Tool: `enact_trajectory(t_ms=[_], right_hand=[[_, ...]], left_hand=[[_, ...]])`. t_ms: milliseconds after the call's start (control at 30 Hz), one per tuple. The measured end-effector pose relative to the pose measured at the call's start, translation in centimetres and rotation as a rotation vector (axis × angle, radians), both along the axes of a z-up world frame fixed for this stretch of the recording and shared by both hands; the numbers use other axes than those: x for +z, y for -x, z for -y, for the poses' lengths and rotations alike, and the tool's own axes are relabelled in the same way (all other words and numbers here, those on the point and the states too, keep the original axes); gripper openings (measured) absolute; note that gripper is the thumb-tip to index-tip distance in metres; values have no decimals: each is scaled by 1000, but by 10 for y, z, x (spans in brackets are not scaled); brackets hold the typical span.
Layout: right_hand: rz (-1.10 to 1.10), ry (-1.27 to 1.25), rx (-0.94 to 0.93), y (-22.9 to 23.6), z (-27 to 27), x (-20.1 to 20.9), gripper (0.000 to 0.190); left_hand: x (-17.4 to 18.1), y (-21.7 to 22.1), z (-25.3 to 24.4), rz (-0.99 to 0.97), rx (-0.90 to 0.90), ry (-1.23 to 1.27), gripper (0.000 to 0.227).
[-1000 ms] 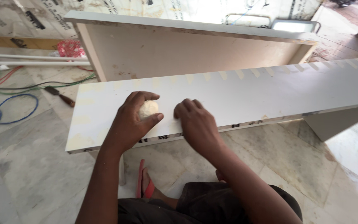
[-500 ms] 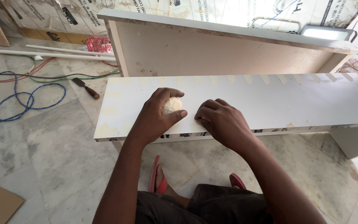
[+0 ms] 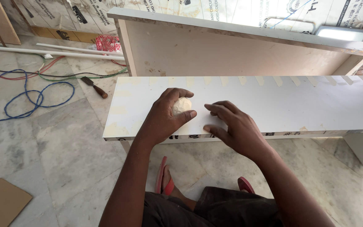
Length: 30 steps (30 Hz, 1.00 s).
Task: The person applies a white putty-like substance to the surface of a long white board using their hands. They repeatedly take small portions of the putty and smooth it onto the board's surface.
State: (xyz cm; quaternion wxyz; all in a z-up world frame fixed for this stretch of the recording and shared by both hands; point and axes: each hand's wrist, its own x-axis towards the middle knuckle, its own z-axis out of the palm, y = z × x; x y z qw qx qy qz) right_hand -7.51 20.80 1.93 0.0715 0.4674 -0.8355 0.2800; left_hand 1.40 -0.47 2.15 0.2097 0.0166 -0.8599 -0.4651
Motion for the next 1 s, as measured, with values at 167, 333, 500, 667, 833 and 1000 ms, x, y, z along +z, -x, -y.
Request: enact_trajectory(t_ms=[167,333,500,667,833,1000], right_hand=[[-265,-32,138,-1,2,-8,40],[-272,15,128,-13,-4,-20,13],[-491,-30,-59,-45,-8,-28,17],[-551,4,-126,-58,-6,-26,20],[-632,1,-112,-61,-6,-28,20],[-727,-17,-108,-65,-9,-38,23]], left_hand=[[0,-1,0,-8,8,9,47],[0,-2,0,-10,-2,-12,46],[-1,-1,1,-25,7,-10,44],[0,1,3,-8,28,-30,45],[-2,2,3,2,28,-18,45],[-3,3,5,-28,22,3,44]])
